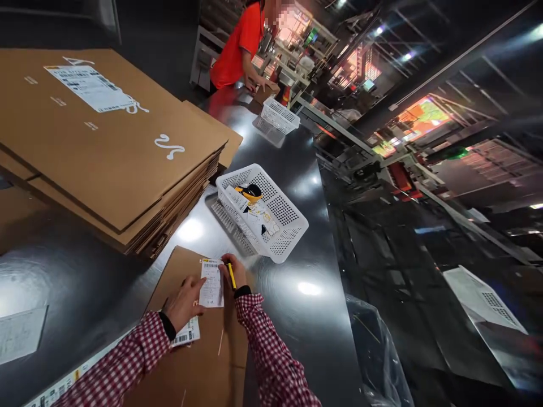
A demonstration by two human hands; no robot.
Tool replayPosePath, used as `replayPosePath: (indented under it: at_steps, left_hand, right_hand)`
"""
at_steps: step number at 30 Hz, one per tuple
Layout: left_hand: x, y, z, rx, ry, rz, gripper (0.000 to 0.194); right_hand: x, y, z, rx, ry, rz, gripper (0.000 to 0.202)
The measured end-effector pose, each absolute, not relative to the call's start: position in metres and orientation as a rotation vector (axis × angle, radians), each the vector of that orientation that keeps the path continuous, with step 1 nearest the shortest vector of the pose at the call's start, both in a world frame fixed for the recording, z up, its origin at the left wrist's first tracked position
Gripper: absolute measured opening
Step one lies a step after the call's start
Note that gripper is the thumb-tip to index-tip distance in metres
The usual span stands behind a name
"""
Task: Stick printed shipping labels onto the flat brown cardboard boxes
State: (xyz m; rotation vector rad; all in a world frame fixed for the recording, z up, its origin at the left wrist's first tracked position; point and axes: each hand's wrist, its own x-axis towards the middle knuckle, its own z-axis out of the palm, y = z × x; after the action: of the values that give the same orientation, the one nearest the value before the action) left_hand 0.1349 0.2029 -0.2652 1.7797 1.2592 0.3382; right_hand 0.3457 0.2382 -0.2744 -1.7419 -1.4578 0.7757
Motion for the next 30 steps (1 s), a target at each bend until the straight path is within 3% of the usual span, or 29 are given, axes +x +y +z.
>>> replayPosePath:
  at_steps: [4, 7, 11, 14, 20, 24, 28, 30]
  left_hand:
    - [0.127, 0.217, -0.263, 1.436, 1.199, 0.601, 0.075]
    - [0.124, 0.221, -0.249, 1.239, 1.012, 0.666, 0.064]
    - [0.118, 0.211, -0.232, 1.049, 0.911, 0.655, 0.055]
    - [0.111, 0.202, -0.223, 0.971, 0.914, 0.672, 0.051]
    - [0.099, 0.188, -0.207, 0.926, 0.920, 0.681, 0.049]
    - [0.096, 0.176, -0.194, 0.953, 0.920, 0.659, 0.046]
    - [0.093, 0.165, -0.178, 1.036, 0.895, 0.602, 0.046]
    - [0.092, 0.160, -0.170, 1.101, 0.879, 0.583, 0.046]
  right_hand:
    - [0.324, 0.223, -0.255, -1.552, -1.188, 0.922, 0.020]
    - [0.307, 0.213, -0.236, -1.446, -1.188, 1.043, 0.023]
    - [0.335, 0.235, -0.193, -1.699, -1.435, 0.682, 0.023]
    - [0.398, 0.271, -0.155, -1.984, -1.308, 0.356, 0.023]
    - [0.465, 0.300, -0.122, -2.173, -1.220, 0.423, 0.034]
    - [0.410, 0.264, -0.135, -2.056, -1.373, 0.677, 0.027]
    - [0.342, 0.205, -0.154, -1.612, -1.524, 1.501, 0.024]
    - [0.326, 0.184, -0.154, -1.443, -1.439, 1.725, 0.022]
